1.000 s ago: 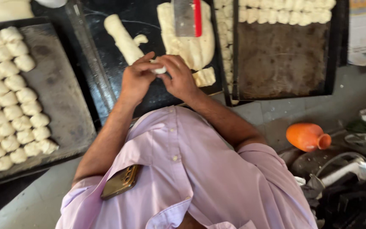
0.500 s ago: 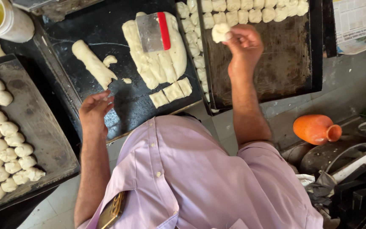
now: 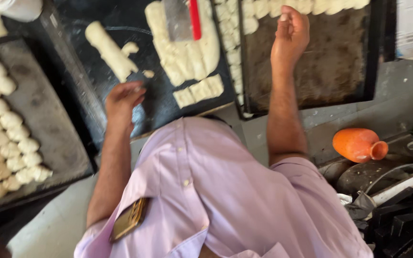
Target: The person shapes small pieces of dough by hand and organizes them into rows on metal trays.
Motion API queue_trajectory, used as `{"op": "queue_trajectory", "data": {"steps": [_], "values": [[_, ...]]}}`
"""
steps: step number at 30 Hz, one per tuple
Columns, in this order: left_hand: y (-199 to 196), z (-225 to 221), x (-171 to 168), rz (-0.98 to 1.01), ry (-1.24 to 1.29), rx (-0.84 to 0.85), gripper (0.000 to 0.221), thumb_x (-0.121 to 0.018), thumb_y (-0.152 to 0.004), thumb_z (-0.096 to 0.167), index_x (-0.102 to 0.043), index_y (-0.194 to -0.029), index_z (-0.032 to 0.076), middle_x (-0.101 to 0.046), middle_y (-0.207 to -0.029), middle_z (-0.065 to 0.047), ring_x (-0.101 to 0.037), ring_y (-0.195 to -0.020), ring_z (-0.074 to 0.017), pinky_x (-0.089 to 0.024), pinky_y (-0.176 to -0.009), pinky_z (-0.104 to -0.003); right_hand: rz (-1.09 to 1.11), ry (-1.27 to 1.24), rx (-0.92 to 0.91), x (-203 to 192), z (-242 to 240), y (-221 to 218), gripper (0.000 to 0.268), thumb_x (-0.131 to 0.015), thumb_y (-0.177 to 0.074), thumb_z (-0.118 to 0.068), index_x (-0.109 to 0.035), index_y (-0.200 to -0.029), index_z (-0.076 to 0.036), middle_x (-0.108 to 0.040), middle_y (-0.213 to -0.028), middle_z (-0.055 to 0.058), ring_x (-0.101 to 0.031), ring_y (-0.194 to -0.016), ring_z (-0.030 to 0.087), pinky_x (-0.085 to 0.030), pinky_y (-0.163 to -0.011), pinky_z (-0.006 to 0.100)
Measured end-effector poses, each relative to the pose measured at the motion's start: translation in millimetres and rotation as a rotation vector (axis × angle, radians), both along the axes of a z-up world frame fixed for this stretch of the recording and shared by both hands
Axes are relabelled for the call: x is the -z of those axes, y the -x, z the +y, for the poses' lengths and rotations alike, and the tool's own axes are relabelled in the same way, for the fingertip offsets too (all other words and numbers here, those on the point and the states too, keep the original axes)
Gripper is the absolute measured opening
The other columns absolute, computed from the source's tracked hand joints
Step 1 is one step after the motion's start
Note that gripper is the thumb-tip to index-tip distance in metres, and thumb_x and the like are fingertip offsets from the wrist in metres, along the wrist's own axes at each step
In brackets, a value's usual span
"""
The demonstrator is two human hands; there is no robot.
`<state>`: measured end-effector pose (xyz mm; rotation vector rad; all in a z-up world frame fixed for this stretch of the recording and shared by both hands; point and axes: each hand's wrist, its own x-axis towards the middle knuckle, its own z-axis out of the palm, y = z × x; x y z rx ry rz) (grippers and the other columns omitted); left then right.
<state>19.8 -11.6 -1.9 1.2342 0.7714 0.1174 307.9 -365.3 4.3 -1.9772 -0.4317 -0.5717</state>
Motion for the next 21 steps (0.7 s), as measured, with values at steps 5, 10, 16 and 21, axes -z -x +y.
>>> {"op": "queue_trajectory", "data": {"steps": [5, 10, 16, 21], "values": [[-7.7, 11.4, 20.0, -0.043, 0.047, 0.127, 0.018, -0.07, -0.093, 0.011, -0.073, -0.111, 0.007, -0.074, -0.105, -0.003, -0.07, -0.096, -0.0134, -0.055, -0.081, -0.026, 0.082, 0.437, -0.534, -6.0, 79.5, 109.9, 0.005, -0.07, -0.102, -0.003, -0.068, -0.103, -0.007, -0.068, -0.104, 0.01, -0.069, -0.097, 0.031, -0.058, -0.084, 0.042], [-6.1, 25.4, 44.0, -0.063, 0.078, 0.182, 0.019, -0.071, -0.09, 0.01, -0.073, -0.108, 0.006, -0.074, -0.103, -0.004, -0.07, -0.094, -0.0132, -0.055, -0.08, -0.027, -0.274, 0.885, -0.4, 25.7, 132.9, 189.4, 0.029, -0.073, -0.072, -0.024, -0.071, -0.097, -0.007, -0.069, -0.102, 0.014, -0.063, -0.096, 0.034, -0.05, -0.075, 0.048], [4.7, 16.8, 52.2, -0.051, 0.012, 0.329, 0.033, -0.082, -0.085, 0.007, -0.068, -0.114, 0.001, -0.072, -0.106, -0.008, -0.069, -0.096, -0.0162, -0.057, -0.082, -0.031, 0.751, 0.473, -0.611, 36.6, 135.4, 202.8, 0.015, -0.073, -0.09, -0.007, -0.067, -0.102, -0.001, -0.072, -0.093, 0.011, -0.072, -0.085, 0.02, -0.058, -0.076, 0.037], [10.2, 14.1, 20.0, -0.079, 0.208, 0.343, 0.033, -0.075, -0.085, 0.005, -0.067, -0.116, 0.002, -0.075, -0.099, -0.011, -0.074, -0.083, -0.0168, -0.062, -0.07, -0.029, 0.957, -0.094, -0.835, 32.1, 175.4, 179.2, 0.017, -0.061, -0.103, -0.006, -0.064, -0.12, -0.002, -0.07, -0.108, 0.011, -0.07, -0.095, 0.018, -0.059, -0.084, 0.031]]}}
